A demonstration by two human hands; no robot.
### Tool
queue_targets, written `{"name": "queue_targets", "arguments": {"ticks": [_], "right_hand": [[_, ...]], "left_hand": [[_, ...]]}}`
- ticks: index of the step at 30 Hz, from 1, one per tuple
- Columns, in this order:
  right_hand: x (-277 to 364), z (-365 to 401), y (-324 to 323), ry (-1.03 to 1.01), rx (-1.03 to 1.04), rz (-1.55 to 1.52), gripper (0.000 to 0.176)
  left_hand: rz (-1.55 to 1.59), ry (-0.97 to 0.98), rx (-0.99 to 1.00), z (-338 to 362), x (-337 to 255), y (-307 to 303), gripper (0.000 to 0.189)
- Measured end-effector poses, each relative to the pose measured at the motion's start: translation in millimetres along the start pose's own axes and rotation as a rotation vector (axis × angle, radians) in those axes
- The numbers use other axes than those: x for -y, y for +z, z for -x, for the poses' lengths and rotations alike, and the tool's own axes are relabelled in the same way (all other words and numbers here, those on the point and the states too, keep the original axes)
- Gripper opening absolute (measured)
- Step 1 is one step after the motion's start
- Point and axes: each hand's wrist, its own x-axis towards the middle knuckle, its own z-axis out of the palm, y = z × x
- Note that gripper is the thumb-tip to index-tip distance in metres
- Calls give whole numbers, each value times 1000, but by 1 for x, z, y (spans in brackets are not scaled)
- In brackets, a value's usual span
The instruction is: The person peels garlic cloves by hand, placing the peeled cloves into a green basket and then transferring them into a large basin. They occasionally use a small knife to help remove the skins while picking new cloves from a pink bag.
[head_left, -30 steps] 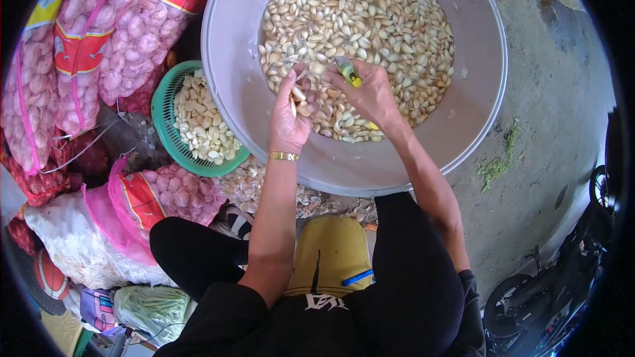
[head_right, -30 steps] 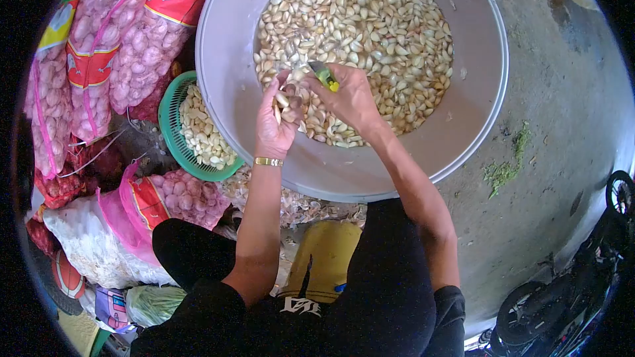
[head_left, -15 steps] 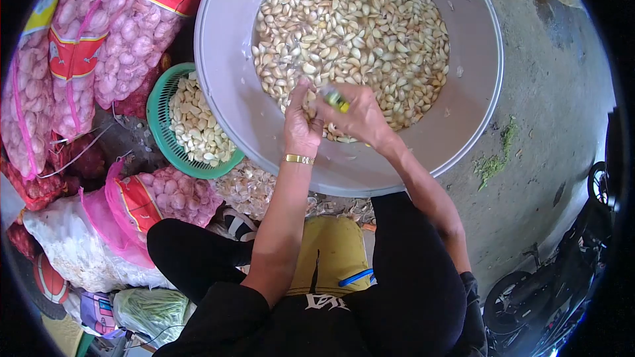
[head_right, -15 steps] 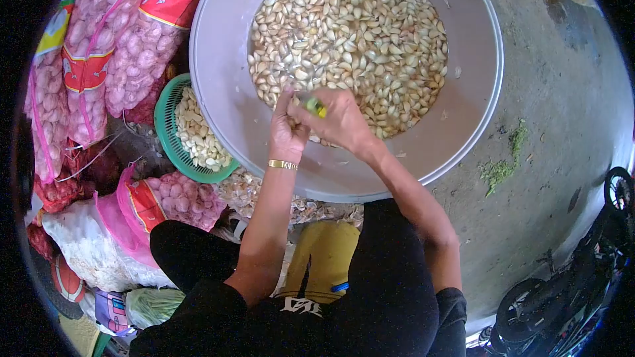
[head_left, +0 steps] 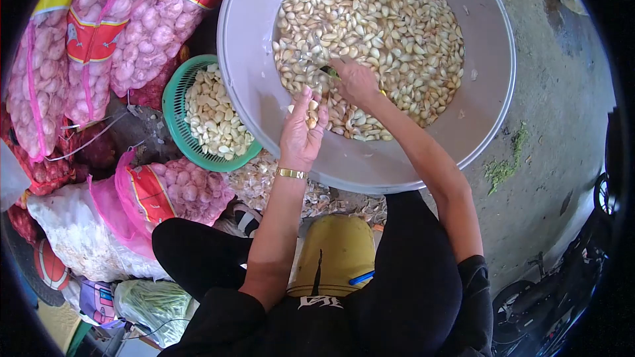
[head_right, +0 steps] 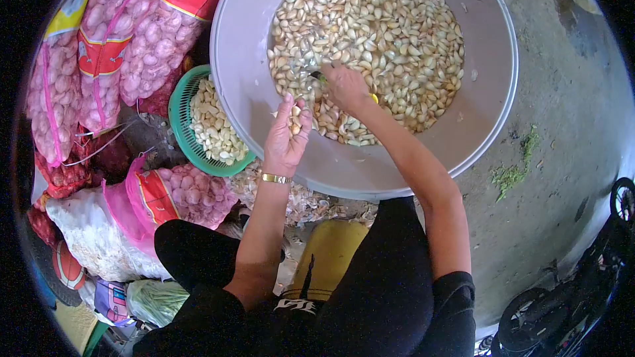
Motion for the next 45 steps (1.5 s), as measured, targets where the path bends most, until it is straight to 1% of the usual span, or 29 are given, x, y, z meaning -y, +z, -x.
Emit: {"name": "queue_targets", "arguments": {"ticks": [2, 3, 4, 5, 6, 8, 9, 11, 12, 14, 15, 18, 19, 20, 21, 22, 23, 25, 26, 27, 29, 30, 31, 33, 37, 39, 43, 44, 45], "right_hand": [[-5, 1, 6, -66, -18, 10, 45], [-5, -2, 9, -69, -17, 8, 45], [-6, -6, 10, -65, 63, 33, 45], [-8, -8, 12, -60, 140, 60, 45], [-8, -6, 10, -62, 138, 58, 45], [-9, 5, 6, -158, -26, -55, 39], [-5, 9, 1, -157, -28, -57, 39], [3, 20, -19, -99, -217, -342, 30], [8, 28, -31, -95, -215, -337, 30], [14, 45, -52, 30, -124, -378, 30], [14, 54, -55, 33, -125, -374, 30], [23, 74, -70, -30, -347, -566, 32], [22, 77, -72, -40, -344, -560, 32], [19, 80, -75, 7, -244, -546, 33], [20, 82, -82, 51, -143, -530, 34], [24, 86, -90, 57, -95, -560, 35], [28, 90, -95, 43, -85, -558, 35], [42, 90, -112, 18, -6, -643, 37], [51, 93, -123, 17, 52, -564, 38], [57, 96, -127, -2, 53, -551, 38], [66, 101, -136, -106, 9, -423, 40], [78, 104, -153, -47, 110, -412, 36], [89, 107, -167, -62, 105, -393, 36], [111, 116, -191, -22, 230, -402, 29], [146, 129, -236, -53, 288, -291, 21], [156, 136, -246, -79, 322, -355, 18], [202, 161, -258, -162, 280, -321, 20], [210, 164, -255, -223, 262, -228, 19], [225, 170, -255, -236, 263, -213, 19]], "left_hand": [[-17, 8, -27, -1, 4, -5, 18], [-22, -6, 31, -1, 4, -8, 19], [-28, -22, 87, -1, 6, -10, 20], [-29, -21, 86, -1, 8, -11, 20], [-36, -19, 62, -1, 9, -11, 21], [-47, -13, 40, -2, 10, -10, 22], [-40, -26, 50, -3, 11, -12, 23], [-29, -40, 64, -4, 11, -11, 25], [-53, -47, 42, -3, 11, -9, 25], [-69, -60, 26, -2, 15, -3, 27], [-104, -53, 0, -1, 17, 0, 27], [-194, -35, -24, 10, 15, 7, 31], [-251, -25, -13, 15, 13, 10, 33], [-239, -14, -6, 17, 13, 12, 33], [-303, -23, 26, 21, 11, 14, 35], [-368, -30, 49, 26, 10, 13, 37], [-358, -18, 41, 34, 8, 11, 37], [-482, -85, 93, 48, 4, 19, 44], [-464, -60, 105, 54, 6, 19, 40], [-451, -41, 111, 62, 5, 21, 40], [-477, -62, 174, 79, 2, 25, 33], [-461, -54, 159, 88, 0, 29, 27], [-448, -37, 173, 96, -2, 29, 27], [-372, -69, 319, 109, -8, 28, 23], [-335, -7, 431, 151, -25, 37, 19], [-369, 8, 417, 178, -39, 44, 19], [-306, 47, 436, 225, -57, 36, 22], [-308, 70, 482, 230, -62, 26, 23], [-298, 86, 488, 243, -72, 18, 23]]}}
